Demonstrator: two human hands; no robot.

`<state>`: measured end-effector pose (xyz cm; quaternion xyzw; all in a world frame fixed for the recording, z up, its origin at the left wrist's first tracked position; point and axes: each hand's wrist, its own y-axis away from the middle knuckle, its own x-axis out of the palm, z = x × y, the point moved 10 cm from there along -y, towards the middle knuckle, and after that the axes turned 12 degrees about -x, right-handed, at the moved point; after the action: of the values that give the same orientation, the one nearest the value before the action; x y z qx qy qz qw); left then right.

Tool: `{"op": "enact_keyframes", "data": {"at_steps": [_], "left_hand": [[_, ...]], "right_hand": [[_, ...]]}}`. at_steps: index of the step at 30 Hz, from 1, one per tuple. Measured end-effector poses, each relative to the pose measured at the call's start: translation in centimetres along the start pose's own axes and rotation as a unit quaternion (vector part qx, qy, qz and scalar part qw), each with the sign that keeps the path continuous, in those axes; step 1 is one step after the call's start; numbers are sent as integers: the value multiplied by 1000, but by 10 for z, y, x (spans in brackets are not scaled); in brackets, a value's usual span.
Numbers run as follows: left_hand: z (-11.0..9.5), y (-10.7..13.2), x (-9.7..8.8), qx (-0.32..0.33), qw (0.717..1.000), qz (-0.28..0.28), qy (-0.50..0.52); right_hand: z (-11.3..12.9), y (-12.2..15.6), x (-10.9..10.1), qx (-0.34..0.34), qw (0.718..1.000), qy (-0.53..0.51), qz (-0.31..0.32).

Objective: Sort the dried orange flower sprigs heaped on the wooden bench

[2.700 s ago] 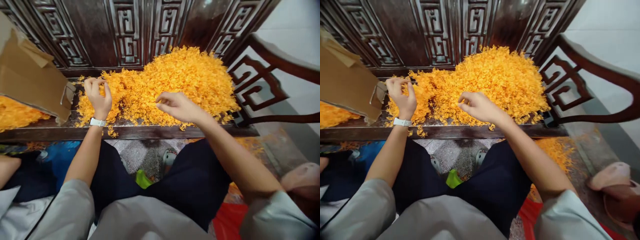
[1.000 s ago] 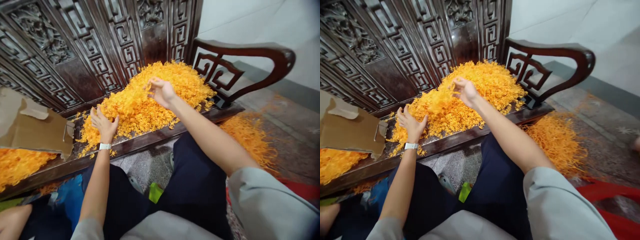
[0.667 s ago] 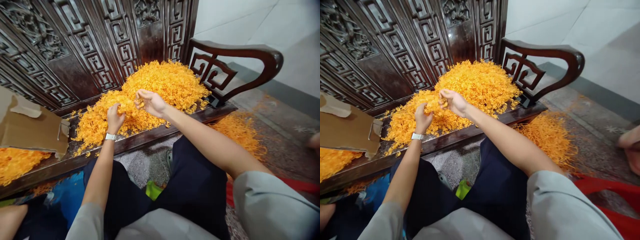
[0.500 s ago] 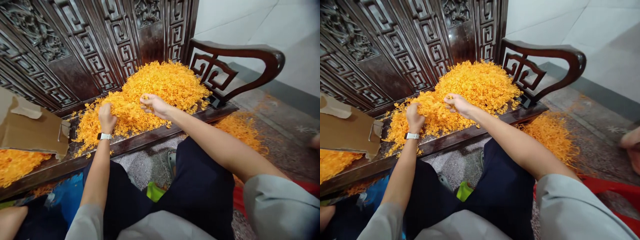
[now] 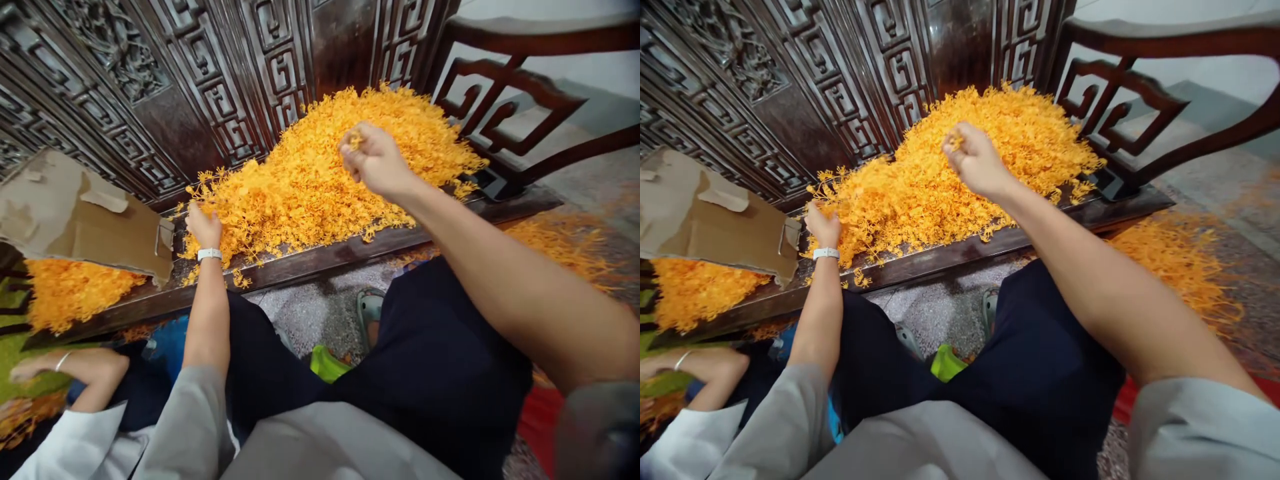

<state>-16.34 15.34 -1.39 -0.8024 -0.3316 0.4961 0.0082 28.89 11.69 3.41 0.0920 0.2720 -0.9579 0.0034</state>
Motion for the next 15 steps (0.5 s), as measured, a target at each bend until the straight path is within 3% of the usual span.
{"op": "enact_keyframes", "data": {"at_steps": [2,3,5,7,9,10,13,15], "left_hand": [[3,3,-2,-21,1000,13,-2],[-6,9,-5,-11,1000,12,0],[-42,33,-14,61,998,-8,7],[-96,74,-15,203,979,-10,13],[-137,114,5,315,947,55,11],[-147,125,15,328,941,78,15],[-147,120,45,290,952,96,17],[-136,105,55,269,960,81,7]], "right_hand": [[-19,-3,-17,30,999,15,-24],[-27,-3,-17,37,999,19,-9],[-30,-2,-6,19,999,18,35],[-17,1,9,-20,998,19,65],[3,5,22,-40,996,9,84],[14,8,28,-41,995,-2,95],[41,11,30,-57,991,-49,107],[45,6,13,-76,992,-79,57]]}}
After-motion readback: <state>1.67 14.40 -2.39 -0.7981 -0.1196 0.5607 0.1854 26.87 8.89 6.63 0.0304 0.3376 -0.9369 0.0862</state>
